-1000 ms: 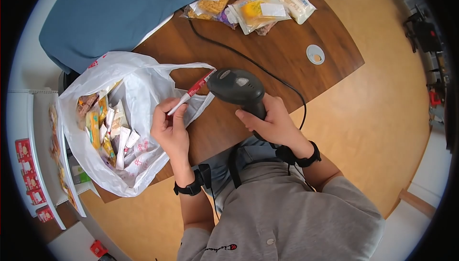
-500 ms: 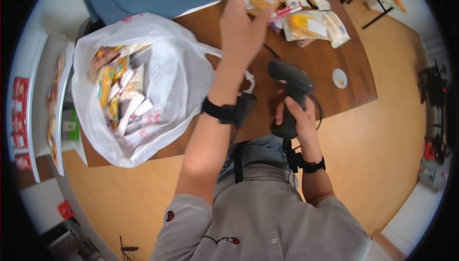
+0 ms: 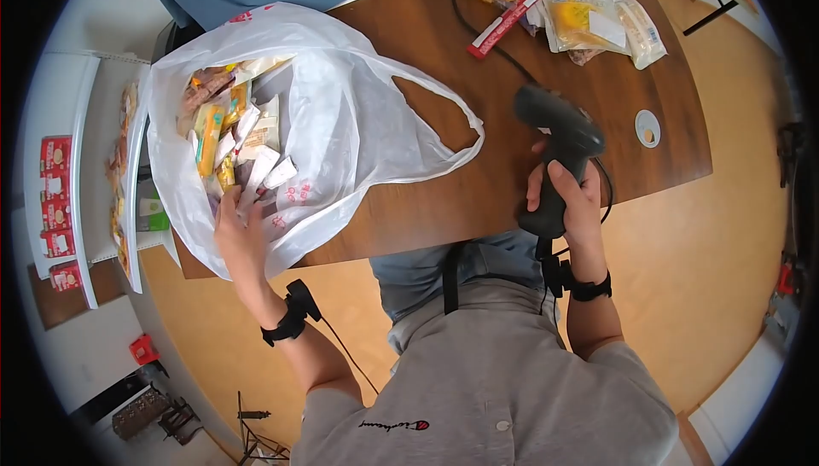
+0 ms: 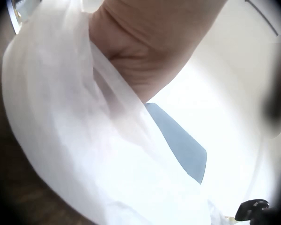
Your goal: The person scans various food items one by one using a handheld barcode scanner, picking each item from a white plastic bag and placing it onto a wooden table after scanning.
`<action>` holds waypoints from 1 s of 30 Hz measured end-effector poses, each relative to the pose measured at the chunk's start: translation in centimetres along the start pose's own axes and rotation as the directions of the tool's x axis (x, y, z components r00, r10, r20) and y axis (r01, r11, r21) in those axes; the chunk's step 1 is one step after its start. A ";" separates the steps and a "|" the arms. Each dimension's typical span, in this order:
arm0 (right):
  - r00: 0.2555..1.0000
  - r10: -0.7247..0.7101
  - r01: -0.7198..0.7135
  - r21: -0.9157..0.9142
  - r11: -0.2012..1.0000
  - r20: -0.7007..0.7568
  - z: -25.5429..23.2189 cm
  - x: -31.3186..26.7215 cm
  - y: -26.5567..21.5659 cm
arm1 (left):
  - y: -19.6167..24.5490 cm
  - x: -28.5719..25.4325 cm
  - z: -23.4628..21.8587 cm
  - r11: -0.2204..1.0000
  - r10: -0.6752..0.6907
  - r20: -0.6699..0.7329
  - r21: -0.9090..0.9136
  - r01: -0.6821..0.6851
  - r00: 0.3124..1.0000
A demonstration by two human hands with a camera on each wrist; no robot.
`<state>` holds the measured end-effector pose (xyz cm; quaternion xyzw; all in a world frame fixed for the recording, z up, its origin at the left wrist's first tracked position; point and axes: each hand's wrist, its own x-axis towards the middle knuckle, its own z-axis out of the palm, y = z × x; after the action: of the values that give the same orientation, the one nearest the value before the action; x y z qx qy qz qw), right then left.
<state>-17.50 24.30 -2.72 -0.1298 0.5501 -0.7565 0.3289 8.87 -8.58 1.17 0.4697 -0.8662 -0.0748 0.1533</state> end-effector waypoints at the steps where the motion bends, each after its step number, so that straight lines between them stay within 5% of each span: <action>1: 1.000 -0.006 0.006 0.008 1.000 0.001 0.0 0.0 0.0 | -0.2 -0.2 0.3 1.000 0.026 -0.008 0.015 -0.026 1.000; 7: 1.000 -0.021 0.021 0.044 0.999 0.005 -0.3 -0.4 -0.1 | -2.7 0.6 2.4 0.999 0.041 -0.098 0.004 -0.041 0.994; 10: 1.000 -0.022 0.021 0.049 0.999 0.018 -0.3 -0.3 -0.2 | -2.4 0.5 1.8 0.831 0.079 -0.103 -0.542 -0.122 0.992; 14: 1.000 -0.003 0.002 0.043 0.999 0.028 -0.2 -0.3 -0.3 | 5.6 -0.7 1.6 0.647 0.028 -0.074 -0.759 -0.075 0.997; 17: 1.000 -0.012 0.011 0.035 0.999 0.016 0.0 -0.5 -0.3 | 13.7 -1.0 2.8 0.772 0.154 0.048 -0.629 -0.090 0.987; 20: 0.999 -0.031 0.031 -0.012 0.999 0.010 -0.1 -0.7 -0.2 | 17.8 -0.8 4.2 0.767 0.293 -0.003 -0.596 -0.237 0.956; 23: 0.999 -0.009 0.013 -0.070 0.997 0.054 -0.1 -0.8 -0.3 | 19.5 -0.5 5.2 0.665 0.417 -0.106 -0.641 -0.383 0.903; 26: 0.997 -0.004 0.015 -0.133 0.991 0.082 0.4 -0.7 -0.4 | 20.0 -0.5 4.5 0.654 0.489 -0.002 -0.661 -0.368 0.872; 30: 0.996 0.039 -0.029 -0.124 0.992 0.078 0.5 -0.6 -0.6 | 19.5 0.7 5.0 0.640 0.404 0.026 -0.722 -0.262 0.914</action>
<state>-17.03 24.46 -1.86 -0.1705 0.5840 -0.7098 0.3550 -8.59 1.44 1.97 0.1975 -0.8528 -0.4133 0.2508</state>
